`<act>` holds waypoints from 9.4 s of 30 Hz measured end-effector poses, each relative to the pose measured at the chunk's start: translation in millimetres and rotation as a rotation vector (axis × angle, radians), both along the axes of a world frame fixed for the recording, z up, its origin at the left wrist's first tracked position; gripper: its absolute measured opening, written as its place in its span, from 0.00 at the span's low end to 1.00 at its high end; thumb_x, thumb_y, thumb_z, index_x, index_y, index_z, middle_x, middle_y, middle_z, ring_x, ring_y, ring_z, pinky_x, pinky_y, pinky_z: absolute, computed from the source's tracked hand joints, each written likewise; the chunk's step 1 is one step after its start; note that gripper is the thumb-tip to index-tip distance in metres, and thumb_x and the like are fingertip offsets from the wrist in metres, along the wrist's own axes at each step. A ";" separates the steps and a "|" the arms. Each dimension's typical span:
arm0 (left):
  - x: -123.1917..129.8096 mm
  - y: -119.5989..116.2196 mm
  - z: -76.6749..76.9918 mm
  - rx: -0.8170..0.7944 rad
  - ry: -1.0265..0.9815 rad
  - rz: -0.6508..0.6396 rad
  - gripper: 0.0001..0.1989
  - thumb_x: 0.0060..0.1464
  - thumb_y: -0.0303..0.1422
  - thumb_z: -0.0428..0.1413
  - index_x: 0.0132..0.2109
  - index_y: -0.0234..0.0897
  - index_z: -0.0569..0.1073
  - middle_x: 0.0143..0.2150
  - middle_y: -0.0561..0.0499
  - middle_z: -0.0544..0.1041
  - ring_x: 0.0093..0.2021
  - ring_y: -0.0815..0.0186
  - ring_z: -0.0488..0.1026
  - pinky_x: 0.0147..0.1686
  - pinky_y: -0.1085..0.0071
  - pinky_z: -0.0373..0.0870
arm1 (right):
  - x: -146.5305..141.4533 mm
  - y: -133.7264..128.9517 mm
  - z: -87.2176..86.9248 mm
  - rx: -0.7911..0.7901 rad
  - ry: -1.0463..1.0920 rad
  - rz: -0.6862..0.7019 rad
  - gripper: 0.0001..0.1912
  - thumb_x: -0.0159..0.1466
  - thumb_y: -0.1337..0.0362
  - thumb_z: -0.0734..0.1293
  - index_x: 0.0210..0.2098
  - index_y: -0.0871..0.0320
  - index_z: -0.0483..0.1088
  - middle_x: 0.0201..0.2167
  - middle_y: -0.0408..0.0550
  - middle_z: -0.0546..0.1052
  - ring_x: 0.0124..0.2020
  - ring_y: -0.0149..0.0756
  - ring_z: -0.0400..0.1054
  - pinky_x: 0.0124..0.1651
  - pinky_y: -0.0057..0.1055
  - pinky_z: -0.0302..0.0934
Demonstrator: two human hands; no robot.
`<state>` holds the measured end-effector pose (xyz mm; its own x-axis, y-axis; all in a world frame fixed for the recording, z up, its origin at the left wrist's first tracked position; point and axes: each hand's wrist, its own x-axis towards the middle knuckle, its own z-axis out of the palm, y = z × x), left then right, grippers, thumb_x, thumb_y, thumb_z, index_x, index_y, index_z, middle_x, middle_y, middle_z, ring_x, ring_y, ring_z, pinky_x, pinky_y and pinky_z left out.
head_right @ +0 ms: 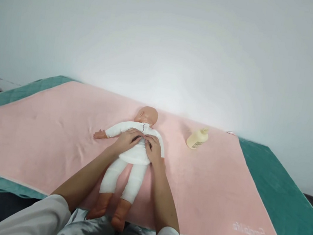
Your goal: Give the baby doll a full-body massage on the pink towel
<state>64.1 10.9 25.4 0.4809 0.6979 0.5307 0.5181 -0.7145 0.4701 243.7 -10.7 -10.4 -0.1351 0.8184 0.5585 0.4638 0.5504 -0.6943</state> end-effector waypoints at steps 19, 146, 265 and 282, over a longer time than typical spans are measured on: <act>-2.7 -1.4 -6.8 0.086 0.059 0.071 0.17 0.64 0.33 0.47 0.57 0.39 0.71 0.56 0.46 0.73 0.58 0.58 0.66 0.60 0.54 0.63 | -4.2 -5.5 4.3 -0.037 -0.010 -0.004 0.19 0.69 0.58 0.58 0.58 0.51 0.67 0.61 0.51 0.67 0.64 0.39 0.58 0.68 0.45 0.51; -38.7 -64.6 -21.4 -0.074 -0.024 -0.034 0.18 0.63 0.37 0.49 0.58 0.41 0.69 0.57 0.47 0.72 0.60 0.57 0.63 0.58 0.56 0.56 | -17.0 -86.8 -14.4 0.012 0.021 -0.060 0.18 0.70 0.62 0.57 0.57 0.50 0.66 0.57 0.49 0.69 0.61 0.40 0.60 0.65 0.47 0.55; -15.0 -2.0 -13.5 0.098 -0.070 0.008 0.12 0.62 0.29 0.49 0.47 0.38 0.75 0.48 0.48 0.78 0.51 0.62 0.72 0.53 0.58 0.68 | -11.1 -13.2 9.8 -0.045 0.042 -0.086 0.16 0.68 0.63 0.57 0.51 0.53 0.72 0.51 0.49 0.76 0.55 0.40 0.66 0.61 0.43 0.58; -15.3 -2.5 -15.2 0.058 -0.051 0.011 0.14 0.63 0.30 0.46 0.49 0.39 0.75 0.49 0.47 0.77 0.51 0.60 0.72 0.54 0.55 0.68 | -10.8 -12.9 6.6 -0.040 0.014 -0.085 0.17 0.68 0.62 0.56 0.51 0.52 0.72 0.50 0.49 0.76 0.55 0.41 0.66 0.61 0.45 0.58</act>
